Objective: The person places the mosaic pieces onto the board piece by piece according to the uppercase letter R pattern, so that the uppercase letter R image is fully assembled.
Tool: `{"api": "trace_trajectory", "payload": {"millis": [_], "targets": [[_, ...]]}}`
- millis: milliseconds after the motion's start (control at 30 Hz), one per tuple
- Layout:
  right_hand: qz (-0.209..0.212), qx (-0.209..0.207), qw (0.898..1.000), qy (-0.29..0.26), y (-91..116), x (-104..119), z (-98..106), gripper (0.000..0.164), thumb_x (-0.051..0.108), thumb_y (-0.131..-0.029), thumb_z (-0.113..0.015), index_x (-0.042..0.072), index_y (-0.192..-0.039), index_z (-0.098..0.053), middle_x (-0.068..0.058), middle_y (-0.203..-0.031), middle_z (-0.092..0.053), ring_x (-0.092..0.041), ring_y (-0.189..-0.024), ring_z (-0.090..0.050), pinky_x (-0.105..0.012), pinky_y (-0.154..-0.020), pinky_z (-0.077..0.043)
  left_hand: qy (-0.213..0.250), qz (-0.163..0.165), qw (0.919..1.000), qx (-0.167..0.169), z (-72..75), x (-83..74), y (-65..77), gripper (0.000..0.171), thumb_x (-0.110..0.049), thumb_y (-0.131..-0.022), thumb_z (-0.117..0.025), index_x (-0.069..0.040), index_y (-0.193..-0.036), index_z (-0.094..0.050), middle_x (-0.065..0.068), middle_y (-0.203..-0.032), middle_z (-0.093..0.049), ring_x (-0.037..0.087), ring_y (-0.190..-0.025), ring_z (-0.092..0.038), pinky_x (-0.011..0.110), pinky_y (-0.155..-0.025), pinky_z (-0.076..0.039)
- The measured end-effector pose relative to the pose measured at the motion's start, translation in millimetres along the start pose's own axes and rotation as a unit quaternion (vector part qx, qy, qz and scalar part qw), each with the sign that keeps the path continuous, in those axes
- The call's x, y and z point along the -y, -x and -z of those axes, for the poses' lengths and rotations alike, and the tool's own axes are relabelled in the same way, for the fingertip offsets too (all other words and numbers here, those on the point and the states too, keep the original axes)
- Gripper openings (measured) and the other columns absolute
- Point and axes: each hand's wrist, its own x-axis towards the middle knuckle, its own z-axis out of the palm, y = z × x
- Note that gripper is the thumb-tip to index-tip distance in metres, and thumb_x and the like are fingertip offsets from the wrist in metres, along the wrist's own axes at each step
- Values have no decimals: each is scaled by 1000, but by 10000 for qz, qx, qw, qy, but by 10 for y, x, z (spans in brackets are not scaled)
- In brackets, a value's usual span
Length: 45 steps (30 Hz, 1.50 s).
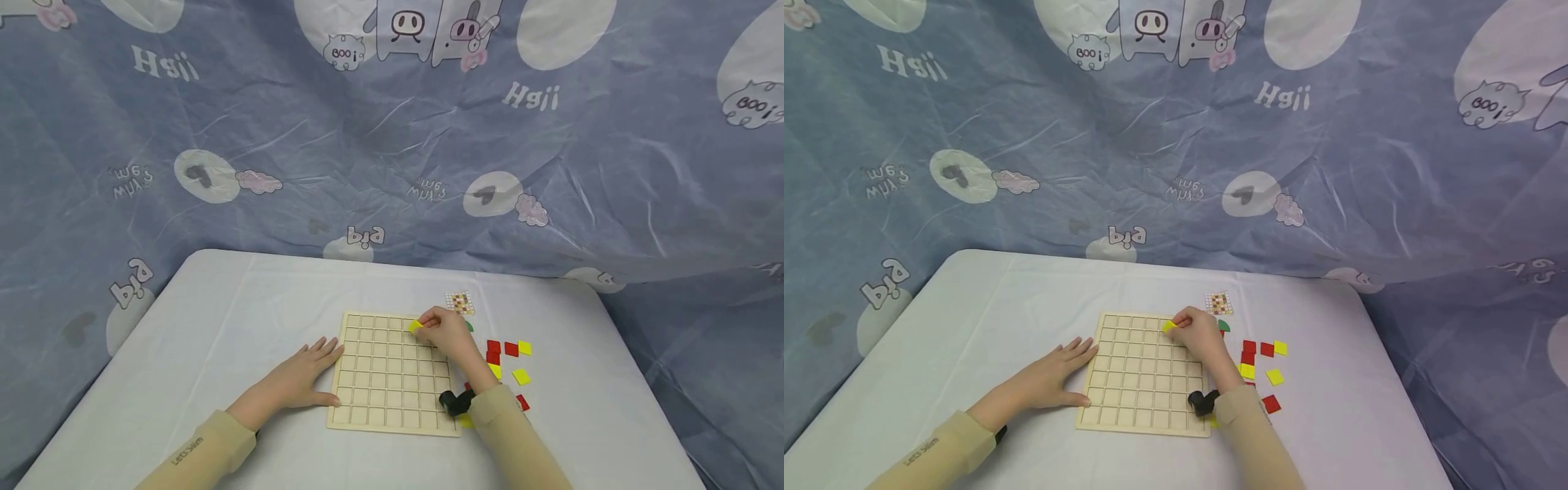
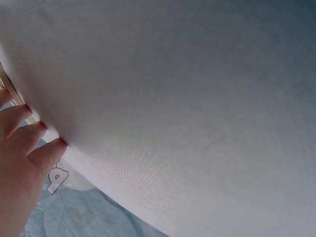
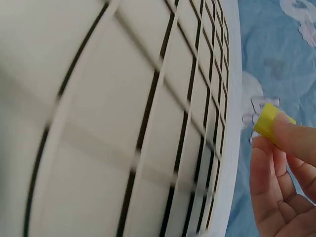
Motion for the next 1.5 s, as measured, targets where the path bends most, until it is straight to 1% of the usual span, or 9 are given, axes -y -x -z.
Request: {"api": "trace_trajectory", "payload": {"millis": [200,400,567,700,867,1033,1267,1367,1500], "targets": [[227,493,9985,-50,-84,145,-291,11,15,-86,-77,10,-92,-70,-3,-84,-67,-13,-71,-59,-27,-66,-51,113,35,9999,30,-19,-23,-9,104,-63,-75,-73,-6,-153,-34,17,-161,-27,41,-149,-23,60,-118,-25],[397,701,9963,299,-136,211,-456,8,13,-87,-75,10,-93,-69,0,-80,-66,-13,-70,-56,-28,-70,-49,112,6,9999,15,-36,-31,-20,107,-64,-73,-74,-6,-153,-34,17,-161,-28,41,-149,-23,60,-118,-26],[545,644,9949,555,-159,238,-509,5,11,-87,-74,10,-91,-71,-1,-77,-65,-13,-68,-54,-28,-67,-48,201,9,9998,1,-35,-35,-19,109,-62,-70,-78,-6,-153,-34,18,-161,-27,41,-149,-23,61,-118,-25],[593,593,9939,721,-173,243,-531,4,10,-88,-74,10,-91,-73,-2,-81,-64,-13,-70,-53,-28,-68,-48,227,7,9997,12,-33,-31,-18,110,-62,-70,-78,-6,-153,-34,17,-161,-27,41,-149,-22,60,-118,-25],[652,592,9921,891,-165,266,-548,6,8,-87,-74,9,-93,-75,-4,-88,-61,-15,-75,-54,-30,-69,-49,277,21,9996,61,-21,-9,-15,107,-61,-72,-77,-8,-154,-33,15,-162,-26,39,-150,-21,60,-119,-24],[672,555,9915,968,-146,297,-553,8,6,-86,-75,8,-93,-75,-4,-87,-59,-15,-75,-53,-29,-69,-49,376,2,9992,94,-7,14,-24,102,-58,-76,-76,-8,-154,-33,15,-162,-25,39,-150,-20,60,-119,-22],[689,606,9932,714,-125,286,-438,14,13,-92,-70,9,-105,-73,-5,-95,-62,-18,-85,-59,-33,-77,-53,409,-7,9991,112,11,18,-11,102,-57,-76,-76,-6,-153,-33,18,-162,-24,41,-150,-19,61,-119,-22],[569,466,9959,531,-109,253,-288,17,15,-93,-68,9,-109,-73,-5,-101,-65,-20,-91,-62,-35,-79,-55,412,-19,9991,96,24,17,7,102,-56,-76,-76,-5,-153,-33,20,-161,-24,42,-150,-19,62,-118,-21],[414,242,9979,437,-72,134,11,21,16,-94,-67,9,-113,-71,-5,-104,-69,-22,-97,-64,-37,-79,-56,378,-60,9992,93,39,27,19,100,-54,-77,-76,-4,-153,-33,21,-161,-25,42,-149,-20,62,-118,-22]]}}
